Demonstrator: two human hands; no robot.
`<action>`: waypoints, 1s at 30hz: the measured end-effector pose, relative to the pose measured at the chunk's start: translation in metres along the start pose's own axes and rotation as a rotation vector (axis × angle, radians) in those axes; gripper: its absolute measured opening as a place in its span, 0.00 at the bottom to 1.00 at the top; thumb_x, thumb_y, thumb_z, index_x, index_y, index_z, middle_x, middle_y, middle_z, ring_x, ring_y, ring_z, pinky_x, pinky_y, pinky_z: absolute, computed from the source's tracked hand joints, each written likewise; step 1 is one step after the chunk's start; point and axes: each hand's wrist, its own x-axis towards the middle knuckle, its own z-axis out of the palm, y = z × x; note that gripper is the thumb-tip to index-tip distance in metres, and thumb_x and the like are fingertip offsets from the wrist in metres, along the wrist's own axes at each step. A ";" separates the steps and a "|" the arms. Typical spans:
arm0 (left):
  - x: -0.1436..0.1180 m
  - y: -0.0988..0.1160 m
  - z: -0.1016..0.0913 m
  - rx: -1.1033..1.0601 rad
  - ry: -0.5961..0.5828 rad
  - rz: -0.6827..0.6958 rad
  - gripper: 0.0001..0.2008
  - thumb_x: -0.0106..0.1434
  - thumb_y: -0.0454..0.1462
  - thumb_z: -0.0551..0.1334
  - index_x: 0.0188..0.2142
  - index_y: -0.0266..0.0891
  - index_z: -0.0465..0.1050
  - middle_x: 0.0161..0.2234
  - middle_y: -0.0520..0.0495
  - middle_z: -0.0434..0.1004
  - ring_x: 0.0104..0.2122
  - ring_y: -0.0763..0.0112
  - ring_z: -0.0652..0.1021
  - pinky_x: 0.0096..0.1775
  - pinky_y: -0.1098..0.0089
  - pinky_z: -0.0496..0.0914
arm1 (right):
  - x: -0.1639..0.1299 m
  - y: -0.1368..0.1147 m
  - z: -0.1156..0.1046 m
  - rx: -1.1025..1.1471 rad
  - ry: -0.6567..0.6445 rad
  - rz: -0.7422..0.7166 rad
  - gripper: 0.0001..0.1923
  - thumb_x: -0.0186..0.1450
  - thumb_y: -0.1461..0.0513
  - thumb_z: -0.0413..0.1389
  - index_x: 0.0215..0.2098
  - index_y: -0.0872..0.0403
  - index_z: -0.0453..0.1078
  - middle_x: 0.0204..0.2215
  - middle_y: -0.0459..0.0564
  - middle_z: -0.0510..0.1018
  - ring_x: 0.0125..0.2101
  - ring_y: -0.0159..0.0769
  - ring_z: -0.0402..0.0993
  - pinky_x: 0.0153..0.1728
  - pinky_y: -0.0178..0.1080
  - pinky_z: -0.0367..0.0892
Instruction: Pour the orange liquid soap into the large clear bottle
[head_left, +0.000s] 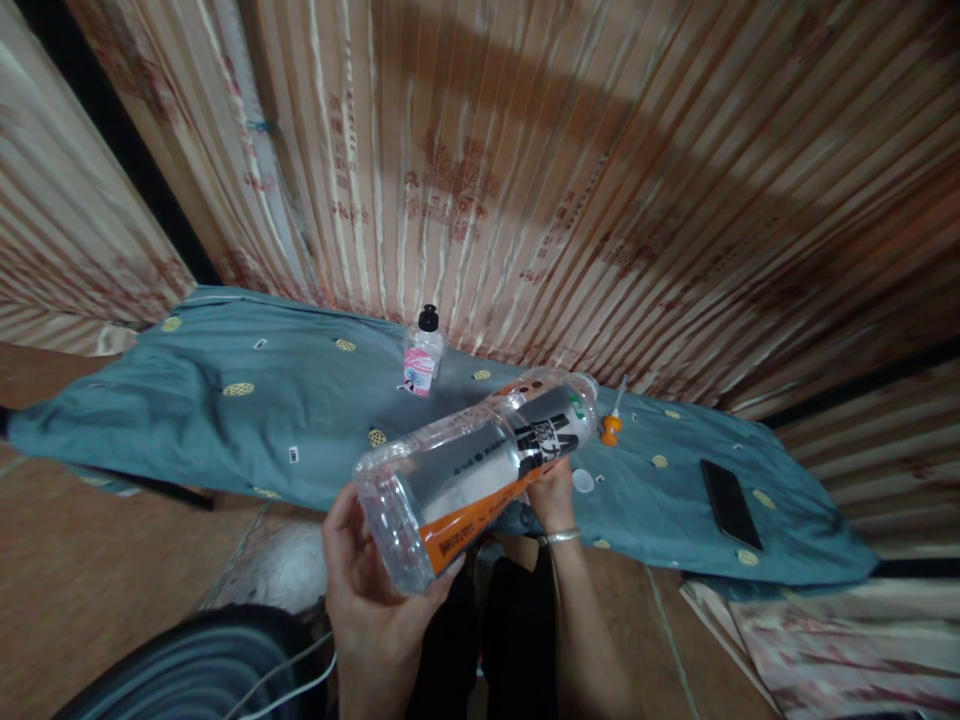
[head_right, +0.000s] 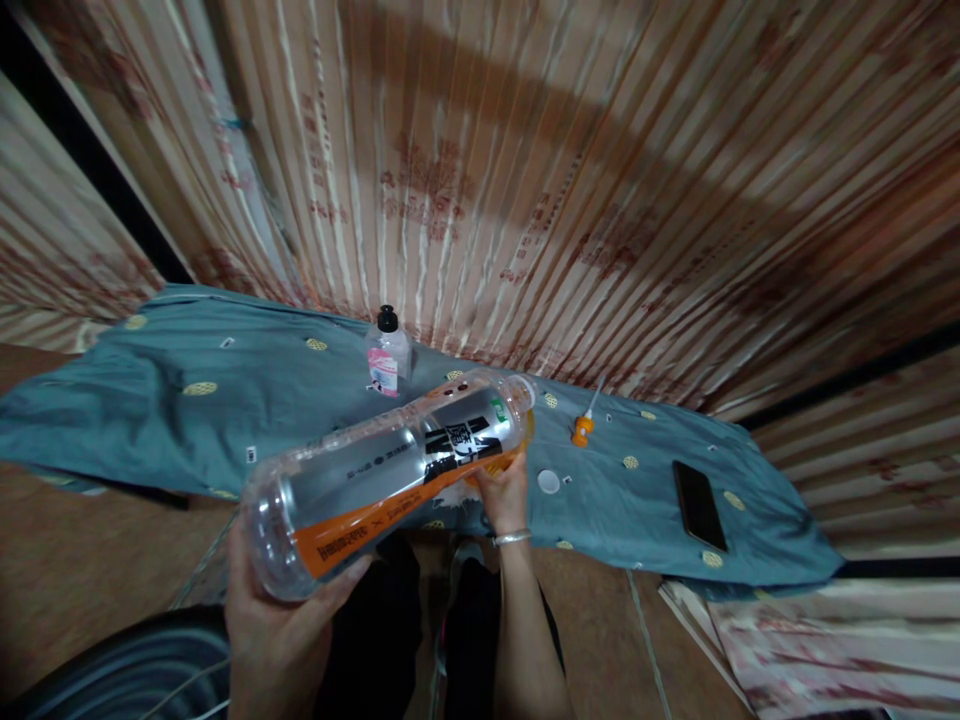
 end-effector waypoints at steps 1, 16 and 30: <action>0.000 0.000 0.000 -0.002 0.000 0.002 0.43 0.43 0.40 0.81 0.59 0.43 0.72 0.52 0.42 0.79 0.49 0.54 0.82 0.45 0.64 0.79 | 0.000 0.000 0.000 -0.007 -0.006 -0.002 0.23 0.51 0.54 0.67 0.42 0.51 0.67 0.39 0.55 0.84 0.40 0.49 0.82 0.43 0.47 0.78; 0.001 0.002 0.000 -0.017 -0.002 -0.017 0.42 0.43 0.39 0.81 0.58 0.42 0.72 0.51 0.43 0.81 0.48 0.57 0.83 0.45 0.67 0.79 | 0.000 0.002 -0.001 -0.009 -0.018 0.025 0.24 0.51 0.52 0.66 0.42 0.52 0.66 0.40 0.58 0.83 0.42 0.50 0.81 0.44 0.49 0.78; 0.000 0.002 0.001 -0.013 -0.028 -0.009 0.42 0.45 0.40 0.80 0.59 0.42 0.70 0.53 0.41 0.79 0.50 0.55 0.82 0.47 0.64 0.79 | 0.000 -0.006 0.001 -0.016 -0.043 -0.001 0.25 0.53 0.55 0.66 0.47 0.53 0.69 0.38 0.55 0.84 0.41 0.49 0.82 0.42 0.47 0.78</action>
